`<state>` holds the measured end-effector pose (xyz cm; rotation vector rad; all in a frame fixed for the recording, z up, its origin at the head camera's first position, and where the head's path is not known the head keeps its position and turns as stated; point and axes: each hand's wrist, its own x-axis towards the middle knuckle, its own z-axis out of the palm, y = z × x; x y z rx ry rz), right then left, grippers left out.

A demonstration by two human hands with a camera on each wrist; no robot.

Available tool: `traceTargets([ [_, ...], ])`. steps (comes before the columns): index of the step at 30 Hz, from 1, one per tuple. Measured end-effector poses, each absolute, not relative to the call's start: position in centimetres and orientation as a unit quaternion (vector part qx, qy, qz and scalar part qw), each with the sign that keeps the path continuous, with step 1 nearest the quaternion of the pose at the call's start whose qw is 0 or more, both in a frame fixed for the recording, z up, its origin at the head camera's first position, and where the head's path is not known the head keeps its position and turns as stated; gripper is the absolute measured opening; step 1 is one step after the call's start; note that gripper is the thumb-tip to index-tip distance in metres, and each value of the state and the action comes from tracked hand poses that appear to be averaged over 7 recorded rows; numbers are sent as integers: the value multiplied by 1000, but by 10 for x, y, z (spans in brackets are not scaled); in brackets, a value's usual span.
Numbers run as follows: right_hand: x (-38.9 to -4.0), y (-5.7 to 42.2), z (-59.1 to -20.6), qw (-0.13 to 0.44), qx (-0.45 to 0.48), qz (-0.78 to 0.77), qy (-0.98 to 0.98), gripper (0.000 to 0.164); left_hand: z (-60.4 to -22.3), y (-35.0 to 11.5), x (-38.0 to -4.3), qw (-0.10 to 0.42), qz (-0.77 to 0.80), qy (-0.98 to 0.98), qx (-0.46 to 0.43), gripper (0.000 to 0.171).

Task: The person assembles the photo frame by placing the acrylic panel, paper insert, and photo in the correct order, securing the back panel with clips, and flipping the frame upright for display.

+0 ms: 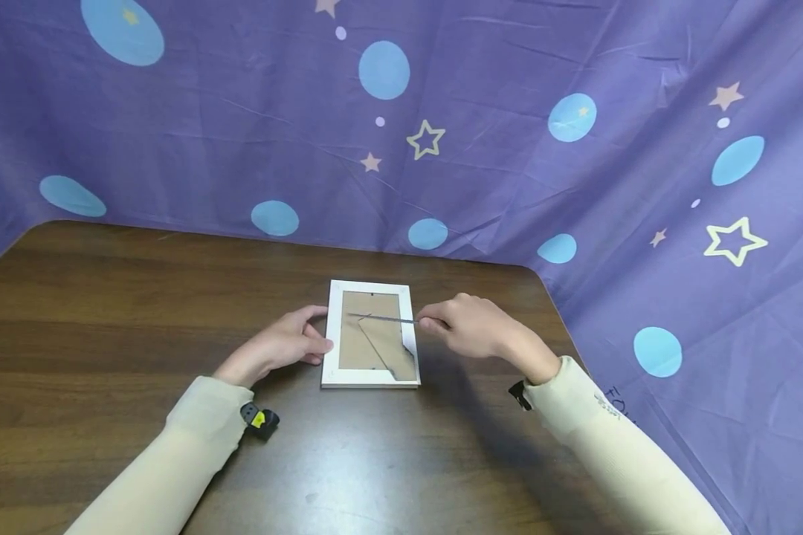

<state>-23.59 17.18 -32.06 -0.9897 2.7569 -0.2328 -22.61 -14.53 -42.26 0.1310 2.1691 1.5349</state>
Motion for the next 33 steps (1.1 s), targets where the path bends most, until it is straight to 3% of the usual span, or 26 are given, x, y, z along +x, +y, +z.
traceTargets([
  [6,-244,162,-306,118,-357,-42,926,34,-423,-146,-226,241,569,784,52,81],
  [23,-255,145,-284,215,-323,-68,919,35,-425,-149,-227,247,576,777,58,82],
  [33,-257,139,-278,229,-326,-68,915,31,-424,-149,-226,247,567,784,57,83],
])
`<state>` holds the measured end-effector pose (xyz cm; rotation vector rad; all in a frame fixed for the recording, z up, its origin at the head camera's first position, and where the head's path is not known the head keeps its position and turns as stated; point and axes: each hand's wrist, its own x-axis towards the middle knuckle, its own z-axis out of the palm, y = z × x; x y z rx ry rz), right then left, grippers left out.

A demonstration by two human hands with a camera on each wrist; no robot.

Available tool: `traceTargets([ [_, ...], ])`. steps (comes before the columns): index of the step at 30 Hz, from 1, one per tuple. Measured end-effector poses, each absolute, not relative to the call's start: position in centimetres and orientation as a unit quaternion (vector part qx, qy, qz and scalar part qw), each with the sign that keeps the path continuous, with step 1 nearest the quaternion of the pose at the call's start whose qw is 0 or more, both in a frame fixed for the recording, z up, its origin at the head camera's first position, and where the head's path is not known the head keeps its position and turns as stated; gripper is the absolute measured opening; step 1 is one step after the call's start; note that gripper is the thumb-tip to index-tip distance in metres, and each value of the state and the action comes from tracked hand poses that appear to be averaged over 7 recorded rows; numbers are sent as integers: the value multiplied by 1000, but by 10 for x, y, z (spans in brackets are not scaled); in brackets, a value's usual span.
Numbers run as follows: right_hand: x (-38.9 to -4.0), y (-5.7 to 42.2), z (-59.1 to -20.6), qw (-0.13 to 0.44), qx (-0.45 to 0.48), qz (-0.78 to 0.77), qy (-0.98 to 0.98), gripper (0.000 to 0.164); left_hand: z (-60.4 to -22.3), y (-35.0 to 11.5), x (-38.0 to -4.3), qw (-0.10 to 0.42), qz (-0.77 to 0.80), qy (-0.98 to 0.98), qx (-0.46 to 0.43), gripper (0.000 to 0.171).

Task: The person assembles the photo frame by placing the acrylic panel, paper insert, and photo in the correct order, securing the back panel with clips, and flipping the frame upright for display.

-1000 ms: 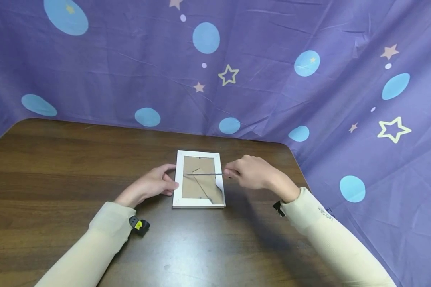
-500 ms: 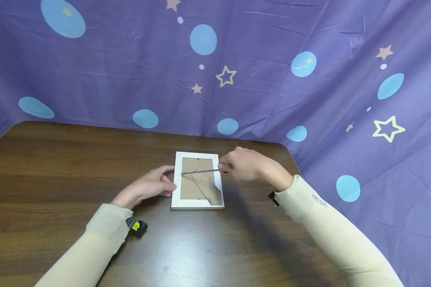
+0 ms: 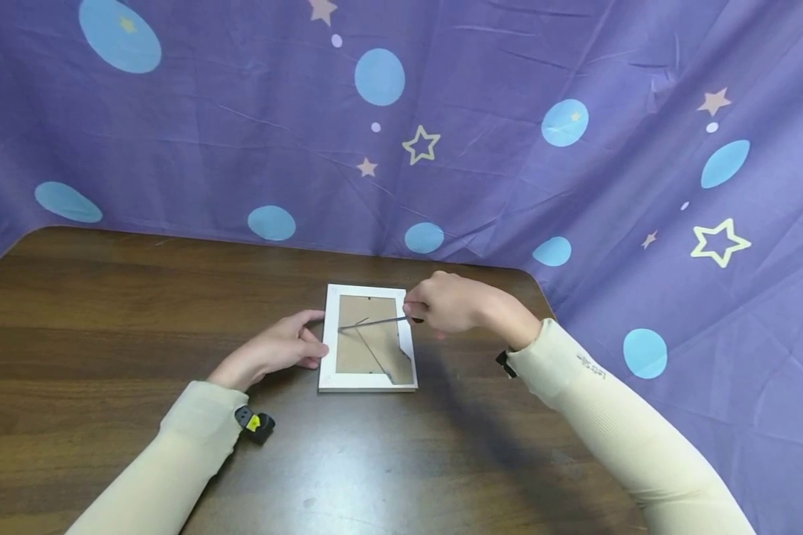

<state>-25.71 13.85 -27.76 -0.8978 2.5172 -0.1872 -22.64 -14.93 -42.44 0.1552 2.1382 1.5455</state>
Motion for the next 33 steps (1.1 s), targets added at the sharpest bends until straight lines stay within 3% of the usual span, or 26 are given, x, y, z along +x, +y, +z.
traceTargets([
  [21,-262,97,-249,298,-269,15,916,36,-425,-147,-226,249,553,793,49,82],
  [33,-296,66,-222,362,-230,69,900,35,-425,-147,-227,243,573,780,63,81],
])
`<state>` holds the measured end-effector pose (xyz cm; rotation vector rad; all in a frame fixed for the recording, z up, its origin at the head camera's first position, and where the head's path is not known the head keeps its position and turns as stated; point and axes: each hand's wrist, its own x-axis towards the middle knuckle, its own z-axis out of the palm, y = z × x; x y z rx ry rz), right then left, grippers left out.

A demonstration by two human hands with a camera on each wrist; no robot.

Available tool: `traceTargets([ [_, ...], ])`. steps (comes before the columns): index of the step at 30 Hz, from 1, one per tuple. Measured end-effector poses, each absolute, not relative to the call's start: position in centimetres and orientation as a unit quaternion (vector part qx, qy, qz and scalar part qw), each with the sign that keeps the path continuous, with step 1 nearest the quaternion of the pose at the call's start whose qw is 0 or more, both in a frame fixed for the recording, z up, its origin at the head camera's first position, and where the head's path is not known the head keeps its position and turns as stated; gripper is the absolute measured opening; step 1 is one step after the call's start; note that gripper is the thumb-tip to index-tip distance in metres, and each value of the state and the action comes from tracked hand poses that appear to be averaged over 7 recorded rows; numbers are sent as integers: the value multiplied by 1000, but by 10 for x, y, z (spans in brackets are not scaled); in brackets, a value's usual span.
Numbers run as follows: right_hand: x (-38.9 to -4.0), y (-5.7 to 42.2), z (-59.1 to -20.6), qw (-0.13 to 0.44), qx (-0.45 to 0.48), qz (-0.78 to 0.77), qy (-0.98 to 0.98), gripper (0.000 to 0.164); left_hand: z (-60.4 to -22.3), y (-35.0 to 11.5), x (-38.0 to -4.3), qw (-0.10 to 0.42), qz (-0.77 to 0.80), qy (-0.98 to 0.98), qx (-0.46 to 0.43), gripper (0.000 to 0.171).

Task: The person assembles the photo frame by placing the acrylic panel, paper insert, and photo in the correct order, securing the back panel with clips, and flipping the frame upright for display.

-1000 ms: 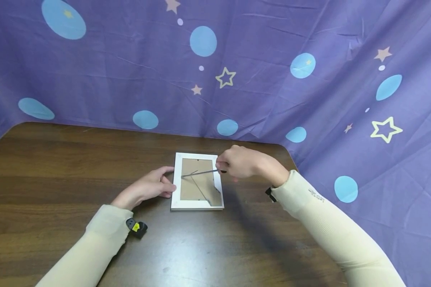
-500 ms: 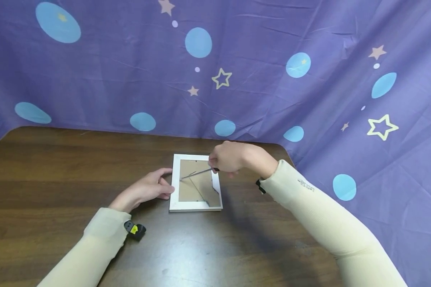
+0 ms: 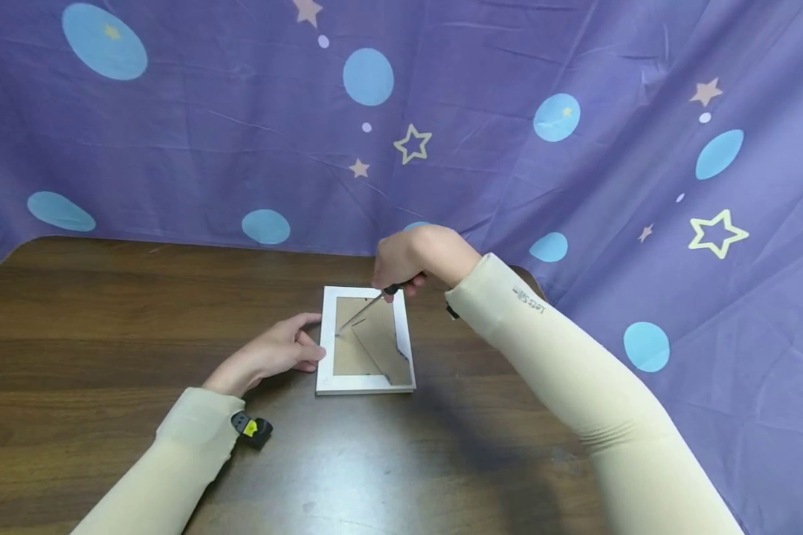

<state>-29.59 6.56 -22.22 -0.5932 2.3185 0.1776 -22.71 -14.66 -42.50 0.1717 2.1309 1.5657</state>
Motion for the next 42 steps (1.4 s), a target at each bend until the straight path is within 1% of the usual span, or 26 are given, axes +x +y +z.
traceTargets([
  [4,-307,54,-213,383,-202,97,896,30,-426,-146,-228,239,578,777,71,81],
  [9,-312,40,-208,413,-157,112,890,30,-428,-146,-229,242,574,779,72,82],
  [12,-312,33,-207,419,-145,126,887,31,-428,-147,-229,243,572,780,72,82],
  [16,-309,27,-206,415,-153,148,885,36,-428,-147,-228,242,565,786,69,82],
  [21,-307,25,-206,415,-155,149,884,37,-428,-146,-228,244,566,785,67,81],
  [25,-306,25,-205,418,-130,143,887,36,-425,-144,-228,244,561,788,64,81],
  [28,-305,18,-204,416,-111,160,888,30,-423,-145,-227,246,559,790,62,82],
  [32,-300,-1,-203,392,-116,201,890,24,-422,-148,-226,245,557,791,69,82],
  [36,-295,-16,-204,377,-123,220,891,29,-424,-150,-226,246,559,788,74,82],
  [39,-298,-7,-205,386,-121,203,892,28,-426,-148,-227,247,568,781,73,82],
  [42,-305,21,-207,396,-139,150,895,30,-427,-144,-229,247,569,781,72,83],
])
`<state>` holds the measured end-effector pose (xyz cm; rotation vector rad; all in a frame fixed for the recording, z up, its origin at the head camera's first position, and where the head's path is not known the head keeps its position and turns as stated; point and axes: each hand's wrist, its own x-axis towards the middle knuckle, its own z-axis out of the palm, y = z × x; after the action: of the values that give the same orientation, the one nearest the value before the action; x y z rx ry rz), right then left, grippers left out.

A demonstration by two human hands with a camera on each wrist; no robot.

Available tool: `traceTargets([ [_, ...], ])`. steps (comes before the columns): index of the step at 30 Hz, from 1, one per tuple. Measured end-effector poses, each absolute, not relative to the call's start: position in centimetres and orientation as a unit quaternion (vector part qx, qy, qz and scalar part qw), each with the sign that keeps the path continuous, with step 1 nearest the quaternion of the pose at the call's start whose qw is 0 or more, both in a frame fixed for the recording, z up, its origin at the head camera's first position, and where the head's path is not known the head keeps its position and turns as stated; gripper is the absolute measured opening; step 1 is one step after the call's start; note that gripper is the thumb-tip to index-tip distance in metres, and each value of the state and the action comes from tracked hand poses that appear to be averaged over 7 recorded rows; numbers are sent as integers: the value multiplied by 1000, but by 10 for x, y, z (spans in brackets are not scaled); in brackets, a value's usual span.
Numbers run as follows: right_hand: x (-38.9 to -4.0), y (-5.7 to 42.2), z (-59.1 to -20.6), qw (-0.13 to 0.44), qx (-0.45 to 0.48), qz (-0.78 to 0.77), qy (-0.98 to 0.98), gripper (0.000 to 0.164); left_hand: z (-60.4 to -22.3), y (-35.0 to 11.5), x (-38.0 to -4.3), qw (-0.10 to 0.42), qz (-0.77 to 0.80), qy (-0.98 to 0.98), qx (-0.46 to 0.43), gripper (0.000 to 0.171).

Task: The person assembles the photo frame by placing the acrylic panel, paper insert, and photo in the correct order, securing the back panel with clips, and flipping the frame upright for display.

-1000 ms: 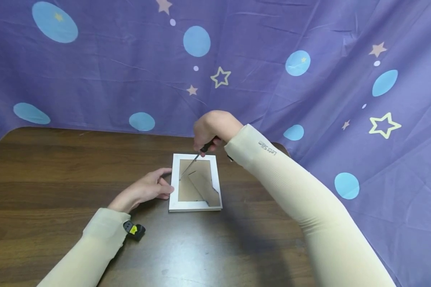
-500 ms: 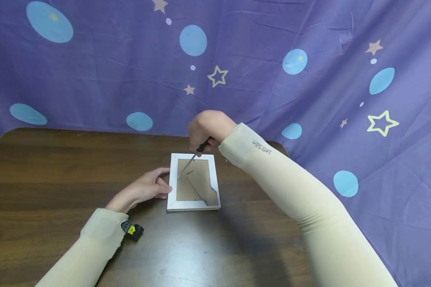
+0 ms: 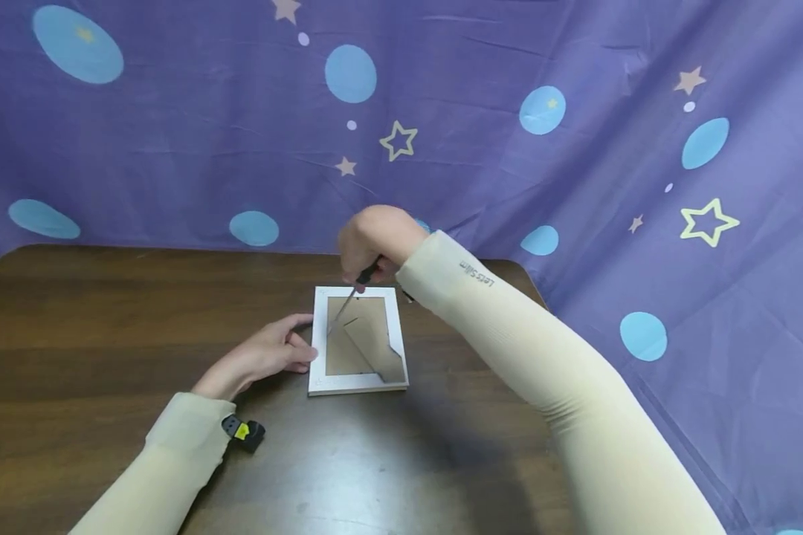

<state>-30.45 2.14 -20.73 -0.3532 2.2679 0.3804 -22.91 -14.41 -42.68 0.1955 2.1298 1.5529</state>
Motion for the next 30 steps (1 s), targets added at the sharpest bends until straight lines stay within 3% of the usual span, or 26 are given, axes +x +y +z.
traceTargets([
  [9,-313,77,-233,401,-156,74,900,18,-424,-142,-230,246,564,785,71,83],
  [17,-317,79,-243,399,-192,114,889,39,-424,-142,-229,243,560,789,67,83],
  [30,-326,96,-261,424,-122,91,893,45,-426,-143,-228,238,561,790,66,82],
])
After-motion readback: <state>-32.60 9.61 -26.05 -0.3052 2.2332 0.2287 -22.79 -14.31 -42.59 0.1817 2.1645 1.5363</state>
